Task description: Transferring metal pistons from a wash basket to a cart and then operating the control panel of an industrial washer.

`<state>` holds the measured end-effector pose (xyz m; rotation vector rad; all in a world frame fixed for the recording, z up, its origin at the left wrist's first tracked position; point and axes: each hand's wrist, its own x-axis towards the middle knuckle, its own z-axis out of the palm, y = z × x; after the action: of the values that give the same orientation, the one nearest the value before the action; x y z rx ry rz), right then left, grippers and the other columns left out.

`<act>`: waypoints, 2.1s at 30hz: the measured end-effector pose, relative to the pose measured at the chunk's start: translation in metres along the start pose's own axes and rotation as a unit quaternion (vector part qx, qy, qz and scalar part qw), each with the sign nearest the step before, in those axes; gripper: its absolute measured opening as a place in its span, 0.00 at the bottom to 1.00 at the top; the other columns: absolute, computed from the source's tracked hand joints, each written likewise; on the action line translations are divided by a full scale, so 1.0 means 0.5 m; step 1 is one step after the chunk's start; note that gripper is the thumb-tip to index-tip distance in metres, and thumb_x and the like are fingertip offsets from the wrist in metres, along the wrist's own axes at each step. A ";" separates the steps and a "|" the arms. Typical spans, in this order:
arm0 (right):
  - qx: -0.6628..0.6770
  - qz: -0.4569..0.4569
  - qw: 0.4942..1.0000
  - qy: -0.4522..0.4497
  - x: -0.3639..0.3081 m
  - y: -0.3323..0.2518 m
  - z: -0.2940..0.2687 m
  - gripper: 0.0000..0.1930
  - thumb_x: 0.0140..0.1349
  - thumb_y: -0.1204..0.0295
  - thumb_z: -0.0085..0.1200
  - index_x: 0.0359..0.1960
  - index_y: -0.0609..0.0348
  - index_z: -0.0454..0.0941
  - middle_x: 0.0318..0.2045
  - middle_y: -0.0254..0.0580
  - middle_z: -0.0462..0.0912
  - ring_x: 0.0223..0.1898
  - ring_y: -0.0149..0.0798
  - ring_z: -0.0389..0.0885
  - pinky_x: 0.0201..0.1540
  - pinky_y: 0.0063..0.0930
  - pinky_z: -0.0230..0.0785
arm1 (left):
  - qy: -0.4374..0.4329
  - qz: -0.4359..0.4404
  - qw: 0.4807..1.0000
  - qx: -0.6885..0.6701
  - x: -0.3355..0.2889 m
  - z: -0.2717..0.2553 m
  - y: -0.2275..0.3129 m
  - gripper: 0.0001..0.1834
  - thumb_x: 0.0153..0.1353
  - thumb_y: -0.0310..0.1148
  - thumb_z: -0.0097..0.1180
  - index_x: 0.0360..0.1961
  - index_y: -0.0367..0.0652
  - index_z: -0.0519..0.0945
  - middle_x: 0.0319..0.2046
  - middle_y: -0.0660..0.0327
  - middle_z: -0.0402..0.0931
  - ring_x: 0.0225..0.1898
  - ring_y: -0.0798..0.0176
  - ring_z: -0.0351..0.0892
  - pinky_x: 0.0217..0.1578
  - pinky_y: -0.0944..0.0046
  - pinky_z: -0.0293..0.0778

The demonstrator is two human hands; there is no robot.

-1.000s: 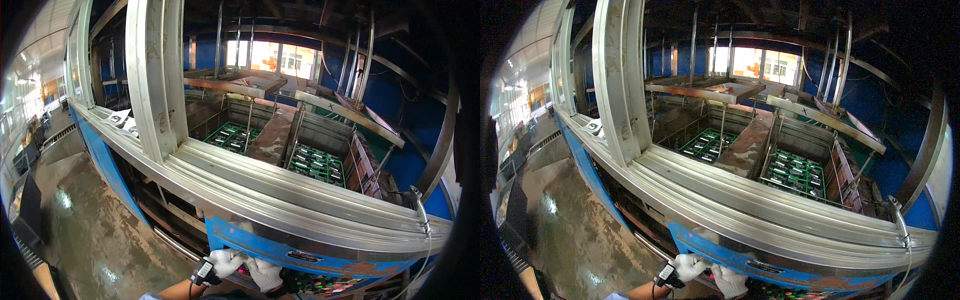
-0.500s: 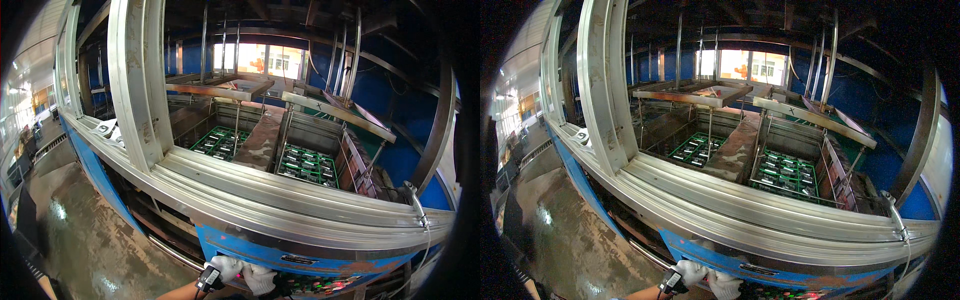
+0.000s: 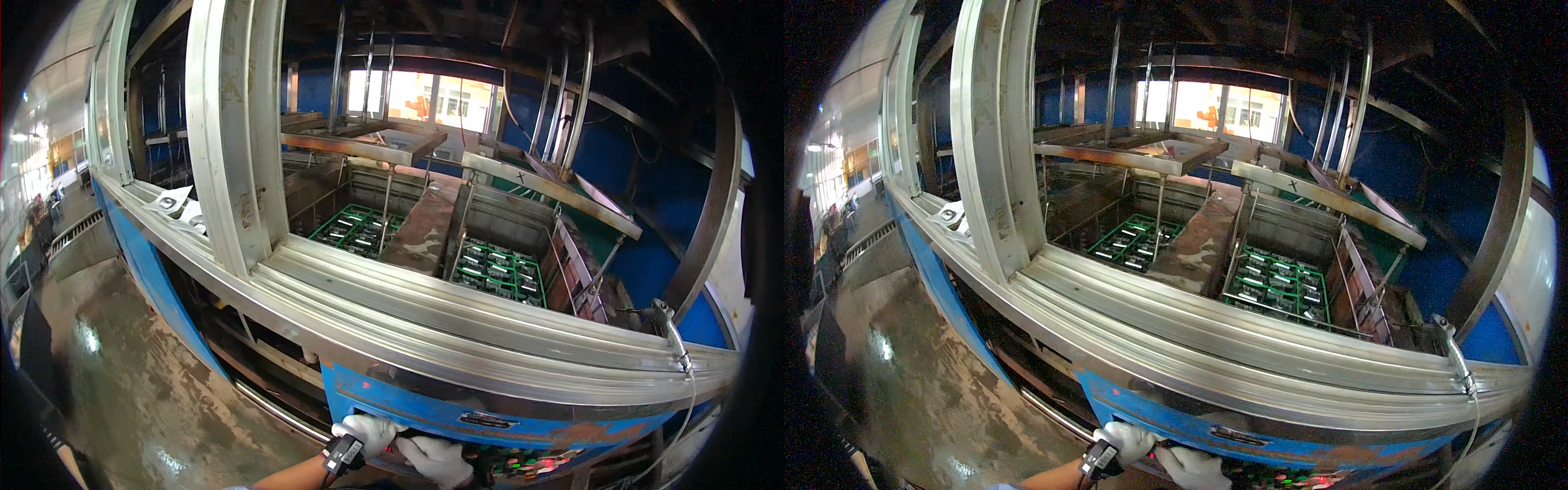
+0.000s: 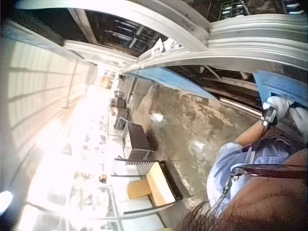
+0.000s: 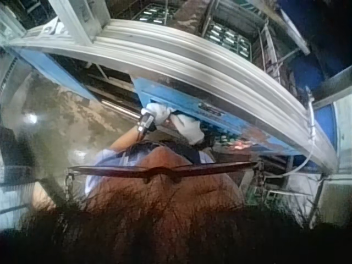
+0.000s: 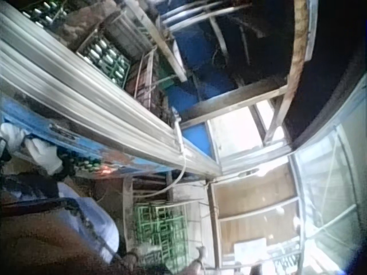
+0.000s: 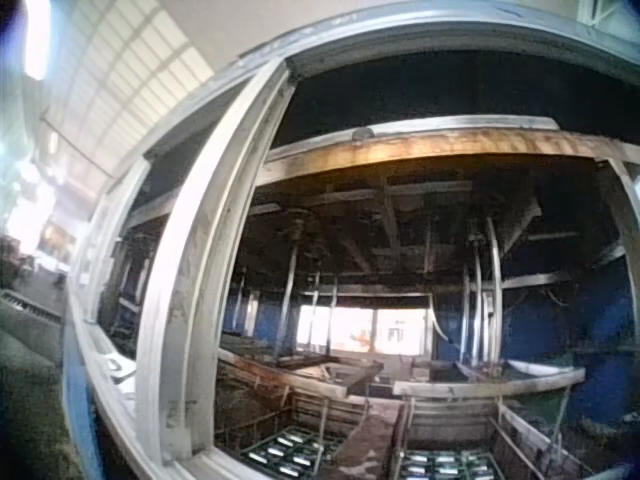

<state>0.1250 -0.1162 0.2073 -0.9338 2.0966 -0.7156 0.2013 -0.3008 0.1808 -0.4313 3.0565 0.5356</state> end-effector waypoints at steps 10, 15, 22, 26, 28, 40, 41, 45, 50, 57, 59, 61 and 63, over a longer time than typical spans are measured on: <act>0.126 -0.319 0.811 0.473 -0.436 -0.072 -0.217 0.14 0.62 0.66 0.59 0.40 0.66 0.85 0.39 0.58 0.87 0.42 0.49 0.87 0.45 0.37 0.79 | -0.131 -0.031 0.991 0.012 0.014 -0.032 0.016 0.20 0.73 0.53 0.43 0.53 0.65 0.84 0.39 0.62 0.88 0.41 0.56 0.90 0.41 0.51 0.85; -0.300 -0.168 0.679 0.649 -0.425 -0.141 -0.370 0.25 0.61 0.72 0.66 0.59 0.70 0.78 0.60 0.58 0.80 0.67 0.52 0.74 0.71 0.40 0.62 | -0.115 0.004 0.993 -0.009 0.014 -0.024 0.004 0.26 0.76 0.58 0.39 0.56 0.53 0.80 0.41 0.58 0.88 0.32 0.54 0.90 0.25 0.46 0.82; -0.337 -0.095 0.737 0.579 -0.342 -0.140 -0.449 0.18 0.62 0.65 0.64 0.47 0.68 0.83 0.40 0.60 0.85 0.43 0.58 0.84 0.51 0.44 0.75 | -0.113 0.070 0.990 0.043 0.009 -0.028 0.010 0.19 0.77 0.44 0.41 0.60 0.50 0.77 0.48 0.58 0.84 0.39 0.57 0.88 0.27 0.54 0.81; -0.341 -0.077 0.744 0.569 -0.352 -0.139 -0.445 0.19 0.67 0.62 0.60 0.50 0.67 0.83 0.46 0.60 0.86 0.50 0.59 0.83 0.56 0.46 0.72 | -0.066 0.093 0.987 0.110 0.021 0.013 0.005 0.17 0.75 0.39 0.41 0.59 0.52 0.77 0.50 0.61 0.81 0.37 0.63 0.86 0.21 0.54 0.78; -0.324 -0.060 0.753 0.569 -0.353 -0.148 -0.441 0.20 0.67 0.61 0.59 0.51 0.68 0.83 0.46 0.60 0.85 0.51 0.59 0.82 0.57 0.45 0.72 | -0.042 0.100 0.991 0.076 0.027 0.038 -0.008 0.16 0.75 0.39 0.41 0.57 0.53 0.78 0.48 0.62 0.82 0.36 0.64 0.87 0.20 0.53 0.77; -0.347 -0.019 0.752 0.560 -0.373 -0.206 -0.420 0.24 0.71 0.51 0.57 0.55 0.58 0.85 0.51 0.52 0.87 0.53 0.52 0.85 0.60 0.38 0.73 | 0.049 0.065 0.994 -0.067 0.016 0.035 -0.010 0.08 0.72 0.44 0.45 0.39 0.55 0.70 0.23 0.63 0.73 0.21 0.61 0.72 0.13 0.52 0.61; -0.339 -0.016 0.757 0.559 -0.373 -0.207 -0.419 0.24 0.72 0.51 0.57 0.55 0.58 0.85 0.51 0.53 0.87 0.54 0.53 0.84 0.60 0.39 0.73 | 0.057 0.067 0.994 -0.067 0.021 0.047 -0.015 0.08 0.71 0.43 0.45 0.36 0.55 0.69 0.21 0.64 0.71 0.19 0.61 0.70 0.12 0.52 0.59; -0.313 0.000 0.773 0.551 -0.374 -0.212 -0.416 0.25 0.72 0.50 0.55 0.57 0.59 0.83 0.54 0.55 0.85 0.56 0.55 0.83 0.62 0.41 0.72 | 0.131 0.100 0.985 -0.056 0.046 0.120 -0.038 0.12 0.69 0.41 0.45 0.27 0.56 0.63 0.15 0.66 0.63 0.12 0.62 0.60 0.09 0.54 0.49; -0.303 0.029 0.787 0.537 -0.377 -0.215 -0.417 0.26 0.73 0.51 0.53 0.59 0.60 0.82 0.57 0.58 0.83 0.59 0.57 0.80 0.63 0.41 0.70 | 0.257 0.124 0.958 -0.010 0.046 0.128 -0.025 0.11 0.70 0.38 0.44 0.27 0.57 0.64 0.16 0.67 0.63 0.13 0.62 0.60 0.14 0.57 0.52; -0.299 -0.068 0.728 0.613 -0.351 -0.166 -0.413 0.20 0.70 0.61 0.56 0.52 0.68 0.83 0.48 0.61 0.85 0.51 0.58 0.82 0.58 0.45 0.70 | -0.014 -0.076 0.997 -0.029 -0.012 -0.013 0.052 0.18 0.75 0.37 0.40 0.51 0.57 0.85 0.39 0.60 0.86 0.43 0.56 0.86 0.45 0.59 0.83; -0.297 -0.075 0.724 0.618 -0.347 -0.152 -0.416 0.20 0.70 0.61 0.57 0.52 0.68 0.83 0.48 0.61 0.85 0.51 0.58 0.82 0.58 0.45 0.71 | 0.010 -0.057 0.997 -0.055 -0.026 -0.034 0.057 0.18 0.74 0.37 0.40 0.51 0.54 0.85 0.42 0.54 0.86 0.47 0.51 0.85 0.51 0.57 0.82; -0.300 -0.084 0.722 0.618 -0.346 -0.144 -0.418 0.20 0.70 0.60 0.57 0.51 0.68 0.83 0.46 0.61 0.85 0.49 0.58 0.82 0.56 0.45 0.71 | 0.008 -0.045 0.999 -0.024 -0.028 -0.039 0.060 0.19 0.74 0.38 0.41 0.51 0.52 0.85 0.42 0.53 0.86 0.48 0.51 0.85 0.52 0.55 0.81; -0.301 -0.086 0.721 0.618 -0.346 -0.142 -0.418 0.20 0.70 0.60 0.57 0.50 0.67 0.84 0.45 0.60 0.85 0.48 0.58 0.82 0.55 0.46 0.72 | 0.042 -0.039 0.995 -0.086 -0.034 -0.031 0.052 0.19 0.74 0.41 0.42 0.52 0.51 0.85 0.44 0.52 0.85 0.49 0.50 0.84 0.54 0.54 0.80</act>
<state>0.0704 0.0187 0.4469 -1.1324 3.6388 -0.8867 0.2110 -0.2779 0.2052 -0.5890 3.0692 0.8001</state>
